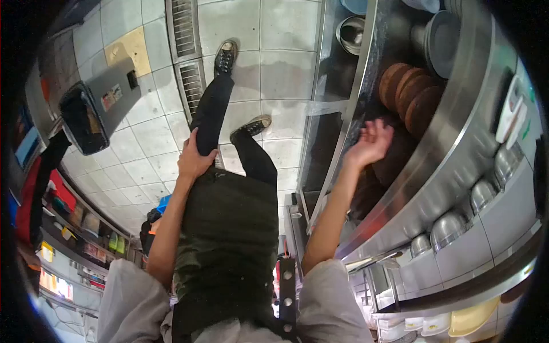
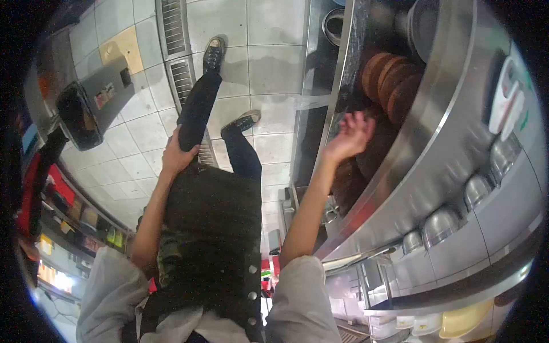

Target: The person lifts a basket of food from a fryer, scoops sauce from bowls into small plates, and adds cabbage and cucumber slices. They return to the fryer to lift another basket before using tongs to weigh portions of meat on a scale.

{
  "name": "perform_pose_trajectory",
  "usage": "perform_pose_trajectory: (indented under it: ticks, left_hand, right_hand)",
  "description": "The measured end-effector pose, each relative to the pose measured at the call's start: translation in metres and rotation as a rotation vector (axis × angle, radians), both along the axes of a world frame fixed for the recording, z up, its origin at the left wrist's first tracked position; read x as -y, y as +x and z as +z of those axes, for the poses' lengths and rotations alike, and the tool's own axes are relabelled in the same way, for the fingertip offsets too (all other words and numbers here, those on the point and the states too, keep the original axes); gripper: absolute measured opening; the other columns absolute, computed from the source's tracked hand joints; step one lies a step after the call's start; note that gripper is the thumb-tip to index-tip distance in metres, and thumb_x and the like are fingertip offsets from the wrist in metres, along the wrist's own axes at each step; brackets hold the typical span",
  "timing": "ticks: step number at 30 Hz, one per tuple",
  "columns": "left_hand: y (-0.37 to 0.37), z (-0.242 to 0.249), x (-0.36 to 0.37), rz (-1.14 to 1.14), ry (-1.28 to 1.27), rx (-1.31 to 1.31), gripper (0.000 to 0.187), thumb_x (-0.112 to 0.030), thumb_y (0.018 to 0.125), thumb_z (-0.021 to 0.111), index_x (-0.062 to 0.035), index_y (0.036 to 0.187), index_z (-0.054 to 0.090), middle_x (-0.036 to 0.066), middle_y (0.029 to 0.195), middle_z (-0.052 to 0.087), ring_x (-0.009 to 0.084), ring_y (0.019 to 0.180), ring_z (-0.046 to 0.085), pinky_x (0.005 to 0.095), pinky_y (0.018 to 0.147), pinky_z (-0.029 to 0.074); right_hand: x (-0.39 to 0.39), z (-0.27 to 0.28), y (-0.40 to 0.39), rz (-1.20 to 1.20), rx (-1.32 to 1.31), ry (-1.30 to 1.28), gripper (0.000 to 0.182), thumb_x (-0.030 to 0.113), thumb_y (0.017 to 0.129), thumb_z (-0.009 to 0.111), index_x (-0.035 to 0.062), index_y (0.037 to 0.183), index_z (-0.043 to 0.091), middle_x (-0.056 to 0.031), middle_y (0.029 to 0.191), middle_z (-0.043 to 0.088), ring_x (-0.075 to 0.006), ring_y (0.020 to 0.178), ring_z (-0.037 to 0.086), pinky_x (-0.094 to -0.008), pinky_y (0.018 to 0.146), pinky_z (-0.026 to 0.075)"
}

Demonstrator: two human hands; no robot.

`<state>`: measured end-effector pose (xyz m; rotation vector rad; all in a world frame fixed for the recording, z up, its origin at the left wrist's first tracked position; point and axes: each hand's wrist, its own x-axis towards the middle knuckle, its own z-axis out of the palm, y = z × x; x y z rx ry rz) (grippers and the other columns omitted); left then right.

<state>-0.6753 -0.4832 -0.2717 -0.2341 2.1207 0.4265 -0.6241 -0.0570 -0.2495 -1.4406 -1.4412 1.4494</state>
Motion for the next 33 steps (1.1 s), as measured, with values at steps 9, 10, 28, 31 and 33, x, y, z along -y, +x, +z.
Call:
perform_pose_trajectory:
  ticks: [9, 10, 28, 31, 33]
  left_hand:
    - [0.03, -0.011, 0.005, -0.058, -0.097, -0.045, 0.086, -0.04, 0.071, 0.074, -0.0179, 0.146, 0.037, 0.019, 0.136, 0.051, 0.0411, 0.114, 0.059, 0.0525, 0.093, 0.05]
    - [0.026, -0.012, 0.004, -0.069, -0.093, -0.051, 0.086, -0.04, 0.071, 0.074, -0.0175, 0.145, 0.038, 0.019, 0.135, 0.051, 0.041, 0.115, 0.058, 0.0525, 0.093, 0.05]
    - [-0.134, -0.002, -0.502, -0.25, 1.464, -0.037, 0.046, -0.023, 0.091, 0.063, -0.0024, 0.13, 0.052, 0.018, 0.124, 0.057, 0.031, 0.111, 0.057, 0.0423, 0.095, 0.047]
    - [-0.122, -0.027, -0.512, -0.004, 1.608, 0.231, 0.041, -0.023, 0.092, 0.066, -0.0019, 0.125, 0.056, 0.012, 0.114, 0.065, 0.022, 0.101, 0.063, 0.038, 0.086, 0.054]
    - [-0.145, -0.012, -0.509, 0.0, 1.486, 0.35, 0.04, -0.023, 0.091, 0.067, -0.0016, 0.123, 0.057, 0.011, 0.112, 0.066, 0.0214, 0.099, 0.064, 0.0362, 0.084, 0.054]
  right_hand:
    - [-0.124, 0.016, -0.038, -0.383, 0.016, -0.017, 0.067, 0.05, 0.089, 0.058, 0.0084, 0.14, 0.043, -0.0145, 0.137, 0.05, -0.0317, 0.125, 0.047, -0.0469, 0.096, 0.044]
    - [-0.118, 0.018, -0.039, -0.372, 0.019, 0.016, 0.066, 0.049, 0.089, 0.059, 0.0081, 0.139, 0.043, -0.0145, 0.137, 0.05, -0.0315, 0.125, 0.048, -0.0466, 0.096, 0.044]
    - [-0.079, 0.027, -0.079, -0.32, 0.17, 0.289, 0.053, 0.029, 0.086, 0.067, 0.0018, 0.129, 0.054, -0.0146, 0.13, 0.059, -0.0276, 0.12, 0.055, -0.041, 0.097, 0.045]
    - [-0.078, 0.031, -0.091, -0.329, 0.169, 0.295, 0.051, 0.026, 0.085, 0.068, 0.0008, 0.127, 0.055, -0.0146, 0.129, 0.06, -0.0269, 0.119, 0.056, -0.0401, 0.097, 0.045]
    - [-0.072, 0.039, -0.106, -0.333, 0.164, 0.301, 0.049, 0.024, 0.085, 0.069, 0.0001, 0.126, 0.056, -0.0146, 0.128, 0.061, -0.0265, 0.118, 0.057, -0.0395, 0.097, 0.045]
